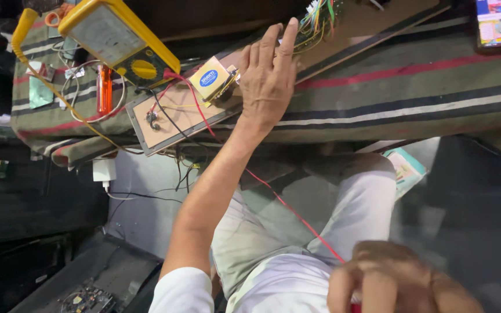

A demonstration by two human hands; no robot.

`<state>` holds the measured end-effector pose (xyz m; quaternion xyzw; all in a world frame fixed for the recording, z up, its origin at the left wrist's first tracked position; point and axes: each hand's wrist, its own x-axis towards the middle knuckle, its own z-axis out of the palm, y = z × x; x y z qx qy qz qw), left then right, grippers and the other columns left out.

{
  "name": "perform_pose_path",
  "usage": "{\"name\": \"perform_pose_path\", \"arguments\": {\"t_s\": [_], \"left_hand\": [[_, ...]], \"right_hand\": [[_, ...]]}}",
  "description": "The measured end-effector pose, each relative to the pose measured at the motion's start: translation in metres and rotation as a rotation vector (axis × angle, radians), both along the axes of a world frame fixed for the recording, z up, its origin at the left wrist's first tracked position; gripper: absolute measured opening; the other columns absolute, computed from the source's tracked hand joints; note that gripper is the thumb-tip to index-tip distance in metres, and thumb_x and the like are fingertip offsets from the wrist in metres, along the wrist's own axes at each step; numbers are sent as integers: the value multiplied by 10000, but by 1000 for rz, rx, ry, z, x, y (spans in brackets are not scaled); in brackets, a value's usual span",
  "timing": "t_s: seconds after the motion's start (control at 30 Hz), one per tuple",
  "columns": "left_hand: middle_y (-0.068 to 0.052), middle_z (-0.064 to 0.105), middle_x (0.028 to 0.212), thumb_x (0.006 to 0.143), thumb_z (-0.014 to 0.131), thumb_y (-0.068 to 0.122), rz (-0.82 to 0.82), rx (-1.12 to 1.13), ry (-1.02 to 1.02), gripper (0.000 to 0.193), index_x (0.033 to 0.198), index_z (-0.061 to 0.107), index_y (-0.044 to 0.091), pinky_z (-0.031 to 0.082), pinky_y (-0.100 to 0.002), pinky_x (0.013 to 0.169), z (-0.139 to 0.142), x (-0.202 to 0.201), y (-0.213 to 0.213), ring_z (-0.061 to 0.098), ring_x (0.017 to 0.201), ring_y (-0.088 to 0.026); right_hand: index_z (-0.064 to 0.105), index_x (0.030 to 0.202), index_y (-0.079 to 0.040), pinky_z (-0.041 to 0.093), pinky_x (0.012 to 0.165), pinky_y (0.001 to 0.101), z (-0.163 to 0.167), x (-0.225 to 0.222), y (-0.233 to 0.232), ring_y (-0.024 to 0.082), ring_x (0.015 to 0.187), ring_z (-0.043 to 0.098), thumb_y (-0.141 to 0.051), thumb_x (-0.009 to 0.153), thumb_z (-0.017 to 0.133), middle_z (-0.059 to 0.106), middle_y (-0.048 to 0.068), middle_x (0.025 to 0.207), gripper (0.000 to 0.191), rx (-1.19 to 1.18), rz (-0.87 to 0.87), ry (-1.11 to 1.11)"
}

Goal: The person uses a multimeter to test points on a circuit board. They hold the probes against various wires and components on the board while seated at a workbench.

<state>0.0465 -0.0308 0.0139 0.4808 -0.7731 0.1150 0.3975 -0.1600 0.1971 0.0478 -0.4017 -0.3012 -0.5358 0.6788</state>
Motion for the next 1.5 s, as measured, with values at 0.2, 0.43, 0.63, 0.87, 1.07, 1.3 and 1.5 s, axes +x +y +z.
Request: {"name": "perform_pose_path", "arguments": {"t_s": [0.2, 0.43, 0.63, 0.87, 1.07, 1.3, 1.5], "left_hand": [[-124, 568, 1342, 1037, 713, 179, 71, -105, -75, 629, 1572, 385, 147, 453, -442, 987, 1, -2, -2, 601, 1117, -287], [-60, 592, 960, 1011, 695, 205, -31, -3, -159, 654, 1577, 393, 80, 453, -436, 839, 20, 4, 7, 574, 934, -276], [-103, 650, 912, 985, 682, 120, -228, 131, -87, 387, 1365, 632, 62, 469, -449, 785, 52, 12, 4, 614, 876, -320], [-150, 652, 895, 985, 685, 119, -406, 288, 21, 337, 1307, 671, 19, 494, -450, 766, 82, 17, 14, 630, 823, -346], [-182, 612, 929, 979, 705, 127, -408, 215, 117, 334, 1303, 686, 45, 501, -461, 756, 81, 18, 34, 631, 844, -364], [-224, 680, 995, 996, 683, 110, -450, 133, 137, 334, 1326, 667, 55, 531, -460, 806, 83, 17, 50, 667, 901, -405], [-239, 686, 823, 982, 634, 127, -394, 352, 228, 363, 1338, 644, 55, 550, -435, 662, 103, 14, 72, 715, 732, -393]], "right_hand": [[482, 1427, 7, 483, 1085, 309, -28, 32, -98, 184, 1132, 641, 115, 1123, 469, 678, 197, 1364, 323, 407, -1289, 874], [359, 1557, 55, 424, 1235, 420, -39, 73, -140, 403, 1436, 537, 158, 907, 515, 509, 266, 1537, 676, 63, -1636, 1233], [239, 1556, 81, 355, 1211, 508, -46, 88, -147, 496, 1446, 386, 108, 694, 645, 386, 324, 1548, 953, -3, -1656, 1320], [253, 1550, 60, 355, 1137, 567, -47, 105, -134, 479, 1471, 358, 52, 769, 654, 368, 310, 1571, 879, -27, -1783, 1475], [256, 1576, 45, 351, 1148, 560, -42, 106, -122, 468, 1486, 352, 36, 822, 655, 355, 296, 1613, 853, -70, -1822, 1428], [296, 1539, 68, 344, 1133, 573, -32, 107, -107, 492, 1418, 390, 17, 754, 659, 424, 285, 1518, 866, -141, -1797, 1494], [313, 1517, 86, 334, 1150, 568, -13, 109, -95, 506, 1407, 394, 11, 756, 653, 404, 329, 1527, 837, -148, -1829, 1471]]}}
